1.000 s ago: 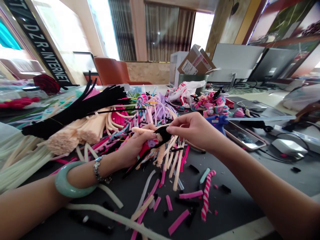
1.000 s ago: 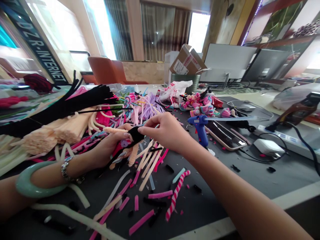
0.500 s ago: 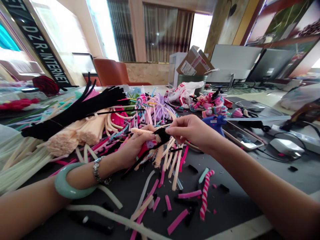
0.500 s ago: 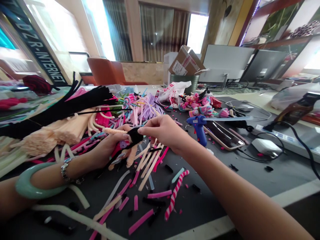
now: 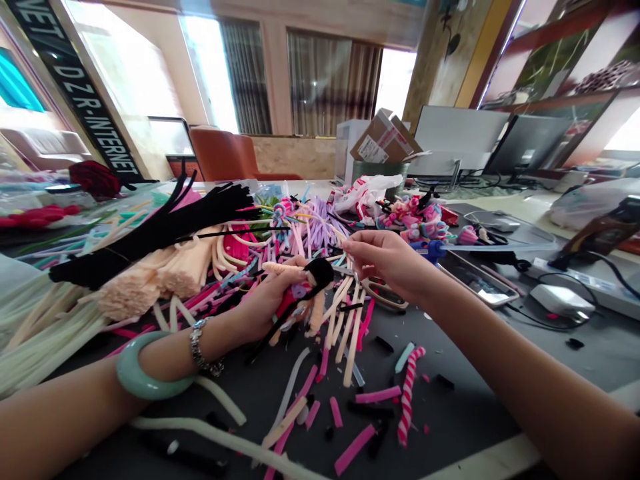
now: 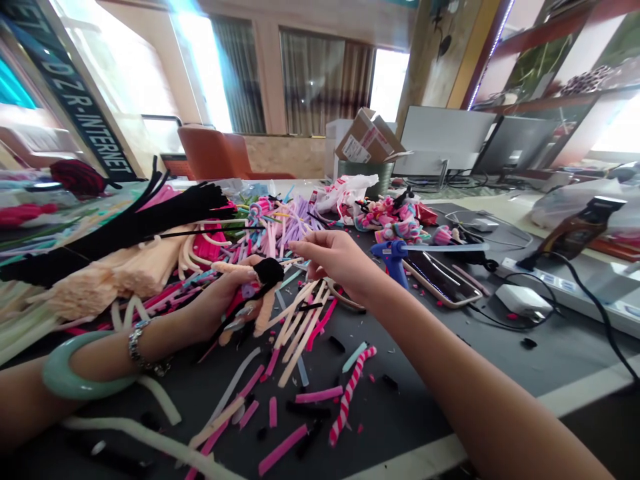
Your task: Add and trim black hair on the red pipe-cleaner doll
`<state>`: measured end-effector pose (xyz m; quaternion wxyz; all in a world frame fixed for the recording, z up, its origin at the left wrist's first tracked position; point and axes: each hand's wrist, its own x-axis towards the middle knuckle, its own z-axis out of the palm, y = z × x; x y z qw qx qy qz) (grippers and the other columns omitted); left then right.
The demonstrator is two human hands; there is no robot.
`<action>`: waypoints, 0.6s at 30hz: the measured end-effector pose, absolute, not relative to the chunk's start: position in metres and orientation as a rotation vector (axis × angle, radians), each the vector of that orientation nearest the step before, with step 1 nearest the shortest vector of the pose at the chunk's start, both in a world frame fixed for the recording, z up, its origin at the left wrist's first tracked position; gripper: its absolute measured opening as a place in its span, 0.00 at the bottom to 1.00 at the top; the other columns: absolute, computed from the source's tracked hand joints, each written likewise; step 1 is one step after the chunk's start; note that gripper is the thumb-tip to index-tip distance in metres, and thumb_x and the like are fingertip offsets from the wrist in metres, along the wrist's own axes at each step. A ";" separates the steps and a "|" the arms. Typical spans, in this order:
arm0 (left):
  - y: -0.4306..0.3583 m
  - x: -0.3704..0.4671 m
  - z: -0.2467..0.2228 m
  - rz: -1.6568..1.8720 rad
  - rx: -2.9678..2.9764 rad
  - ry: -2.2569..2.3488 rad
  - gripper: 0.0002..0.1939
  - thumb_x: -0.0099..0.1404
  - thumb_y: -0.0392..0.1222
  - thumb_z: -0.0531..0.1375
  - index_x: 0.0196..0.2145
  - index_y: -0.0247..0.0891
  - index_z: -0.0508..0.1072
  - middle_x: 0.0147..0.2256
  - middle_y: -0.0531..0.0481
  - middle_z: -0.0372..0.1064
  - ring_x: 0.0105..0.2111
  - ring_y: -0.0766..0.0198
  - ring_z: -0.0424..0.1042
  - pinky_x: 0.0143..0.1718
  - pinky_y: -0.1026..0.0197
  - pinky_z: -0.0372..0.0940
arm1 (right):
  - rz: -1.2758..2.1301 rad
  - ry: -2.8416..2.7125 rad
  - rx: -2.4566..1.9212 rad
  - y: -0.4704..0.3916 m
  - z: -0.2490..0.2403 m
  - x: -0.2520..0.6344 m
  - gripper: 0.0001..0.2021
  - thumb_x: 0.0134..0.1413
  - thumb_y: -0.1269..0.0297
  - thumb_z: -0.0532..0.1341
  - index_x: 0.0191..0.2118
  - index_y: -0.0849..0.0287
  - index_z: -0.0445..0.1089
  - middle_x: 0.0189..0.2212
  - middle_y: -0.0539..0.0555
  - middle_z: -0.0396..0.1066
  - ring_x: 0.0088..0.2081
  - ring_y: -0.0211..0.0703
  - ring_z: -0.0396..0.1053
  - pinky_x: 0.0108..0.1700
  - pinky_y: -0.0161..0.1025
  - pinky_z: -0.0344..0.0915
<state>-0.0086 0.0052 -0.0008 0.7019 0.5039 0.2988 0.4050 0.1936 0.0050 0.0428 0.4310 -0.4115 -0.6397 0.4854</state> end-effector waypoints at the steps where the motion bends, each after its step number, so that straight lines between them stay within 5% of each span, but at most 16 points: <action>1: 0.006 -0.009 -0.001 0.899 1.113 0.659 0.06 0.59 0.41 0.57 0.30 0.39 0.61 0.18 0.58 0.62 0.11 0.73 0.59 0.11 0.73 0.55 | 1.194 -1.595 -1.014 0.006 0.043 0.194 0.15 0.48 0.54 0.65 0.25 0.60 0.64 0.20 0.44 0.60 0.22 0.29 0.60 0.26 0.30 0.58; 8: 0.009 -0.011 -0.001 0.859 1.055 0.686 0.09 0.60 0.44 0.54 0.29 0.40 0.57 0.15 0.58 0.60 0.10 0.73 0.55 0.10 0.73 0.52 | 1.032 -1.685 -1.011 0.007 0.039 0.187 0.16 0.54 0.53 0.59 0.25 0.60 0.63 0.20 0.46 0.61 0.22 0.32 0.62 0.28 0.33 0.61; 18: 0.010 -0.007 -0.001 0.921 1.017 0.744 0.07 0.63 0.41 0.53 0.28 0.38 0.58 0.17 0.58 0.56 0.11 0.74 0.54 0.10 0.74 0.50 | 0.359 -1.985 -1.248 -0.002 0.030 0.176 0.19 0.58 0.55 0.56 0.20 0.59 0.58 0.15 0.45 0.59 0.20 0.33 0.55 0.27 0.34 0.51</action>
